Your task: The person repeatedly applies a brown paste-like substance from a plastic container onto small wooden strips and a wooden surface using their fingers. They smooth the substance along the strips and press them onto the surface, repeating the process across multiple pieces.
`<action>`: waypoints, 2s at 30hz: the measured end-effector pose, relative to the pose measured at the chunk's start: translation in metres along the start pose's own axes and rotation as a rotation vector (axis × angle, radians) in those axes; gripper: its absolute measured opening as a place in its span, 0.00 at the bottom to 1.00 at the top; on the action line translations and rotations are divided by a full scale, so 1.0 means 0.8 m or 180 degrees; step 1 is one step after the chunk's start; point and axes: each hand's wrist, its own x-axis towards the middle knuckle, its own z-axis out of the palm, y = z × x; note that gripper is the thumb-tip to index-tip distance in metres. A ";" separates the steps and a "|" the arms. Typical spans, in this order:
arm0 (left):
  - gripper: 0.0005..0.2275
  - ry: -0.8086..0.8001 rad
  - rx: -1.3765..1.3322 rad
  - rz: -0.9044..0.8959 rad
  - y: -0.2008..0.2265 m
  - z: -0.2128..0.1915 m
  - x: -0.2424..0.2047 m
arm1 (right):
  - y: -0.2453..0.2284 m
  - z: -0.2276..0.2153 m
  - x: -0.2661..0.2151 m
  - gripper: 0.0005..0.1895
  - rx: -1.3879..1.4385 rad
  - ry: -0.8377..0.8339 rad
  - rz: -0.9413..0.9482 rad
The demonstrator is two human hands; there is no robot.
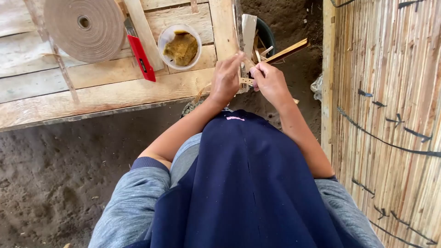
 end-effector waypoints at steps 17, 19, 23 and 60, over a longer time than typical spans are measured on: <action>0.12 -0.0160 0.0758 0.0895 -0.114 0.062 -0.045 | 0.027 0.038 0.057 0.12 0.0738 0.0151 0.0161; 0.05 -0.0318 0.0482 0.1249 -0.121 0.067 -0.061 | 0.029 0.045 0.067 0.13 0.0797 0.0117 0.0221; 0.07 -0.0366 -0.0069 0.0947 -0.095 0.025 -0.050 | 0.031 0.056 0.077 0.14 0.0774 -0.0054 0.0247; 0.29 -0.1871 0.1877 0.0190 -0.079 -0.019 -0.019 | 0.004 0.083 0.097 0.14 -0.1619 -0.0694 0.0583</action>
